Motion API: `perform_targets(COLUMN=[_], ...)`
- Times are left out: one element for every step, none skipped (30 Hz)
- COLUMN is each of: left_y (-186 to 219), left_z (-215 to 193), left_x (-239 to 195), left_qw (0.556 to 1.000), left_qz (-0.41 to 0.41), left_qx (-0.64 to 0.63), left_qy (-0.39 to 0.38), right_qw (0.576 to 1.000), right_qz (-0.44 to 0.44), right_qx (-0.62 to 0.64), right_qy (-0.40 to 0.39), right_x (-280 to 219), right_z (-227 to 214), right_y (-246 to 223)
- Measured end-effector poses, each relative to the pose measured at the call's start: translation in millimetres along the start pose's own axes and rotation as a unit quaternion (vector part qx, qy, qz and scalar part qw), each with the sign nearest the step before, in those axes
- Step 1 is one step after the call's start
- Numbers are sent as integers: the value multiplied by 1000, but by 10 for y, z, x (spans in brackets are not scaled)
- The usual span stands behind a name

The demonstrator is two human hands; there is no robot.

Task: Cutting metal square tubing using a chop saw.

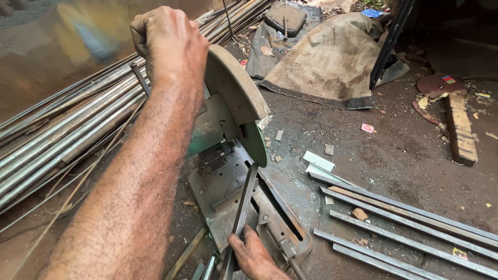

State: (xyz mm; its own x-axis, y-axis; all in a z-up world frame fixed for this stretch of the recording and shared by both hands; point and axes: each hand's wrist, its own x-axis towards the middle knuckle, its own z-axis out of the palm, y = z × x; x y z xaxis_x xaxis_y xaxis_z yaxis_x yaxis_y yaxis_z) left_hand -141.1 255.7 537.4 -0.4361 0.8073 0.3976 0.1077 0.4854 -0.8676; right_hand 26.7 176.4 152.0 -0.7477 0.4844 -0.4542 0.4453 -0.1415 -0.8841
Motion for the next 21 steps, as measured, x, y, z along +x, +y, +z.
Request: perform_targets(left_y=[-20, -13, -10, -8, -21, -33, -49, -51, -42, -29, 13, 57, 107, 97, 77, 52, 24, -6, -29, -21, -29], left_z=[-22, -23, -25, -29, -52, -76, -102, -95, -85, -76, 5, 85, 152, 126, 92, 55, -3, -60, -106, -116, -123], left_x=[-29, -35, -35, -37, -59, -81, -94, -87, -87, -86, -33, 22, 88, 55, 22, -11, -45, -80, -134, -142, -139], left_qw=[1000, 1000, 1000, 1000, 1000, 1000, 999, 999, 999, 1000, 1000, 1000, 1000, 1000, 1000, 999, 999, 999, 1000, 1000, 1000], left_qz=[16, 16, 2, -13, -13, -9, -6, -6, -7, -8, -7, -12, -18, -17, -19, -22, -23, -20, -15, -15, -5], left_qx=[-18, -18, -11, -4, -5, -23, -40, -40, -28, -17, -17, -5, 6, 4, 24, 44, 44, 22, -1, -1, -4], left_qy=[-19, -19, -1, 17, 16, 16, 15, 15, 16, 17, 17, 7, 0, 1, 4, 7, 9, 13, 16, 16, 2], right_qw=[1000, 1000, 1000, 999, 999, 999, 999, 999, 999, 999, 999, 1000, 998, 998, 999, 995, 995, 998, 999, 999, 996], right_qz=[14, 14, 26, 38, 38, 35, 32, 31, 24, 18, 19, -11, -41, -39, 0, 39, 37, 10, -15, -15, -10], right_qx=[-6, -6, -9, -11, -12, -4, 4, 3, 22, 40, 41, 11, -18, -18, 37, 91, 92, 52, 11, 12, 70], right_qy=[-7, -7, -1, 5, 4, 6, 7, 7, 8, 10, 9, 24, 41, 42, 24, 6, 7, 23, 36, 36, 44], right_x=[-39, -65, -86, -109, -143, -177, -201, -195, -196, -195, -97, 0, 98, -27, -150, -279, -201, -122, -60, -57, -31], right_z=[-3, -7, -21, -35, -38, -41, -47, -62, -68, -77, -85, -96, -123, -157, -198, -237, -261, -284, -292, -280, -264], right_y=[-65, -89, -119, -148, -175, -201, -237, -210, -173, -133, 52, 239, 422, 289, 149, 7, 146, 285, 439, 499, 538])
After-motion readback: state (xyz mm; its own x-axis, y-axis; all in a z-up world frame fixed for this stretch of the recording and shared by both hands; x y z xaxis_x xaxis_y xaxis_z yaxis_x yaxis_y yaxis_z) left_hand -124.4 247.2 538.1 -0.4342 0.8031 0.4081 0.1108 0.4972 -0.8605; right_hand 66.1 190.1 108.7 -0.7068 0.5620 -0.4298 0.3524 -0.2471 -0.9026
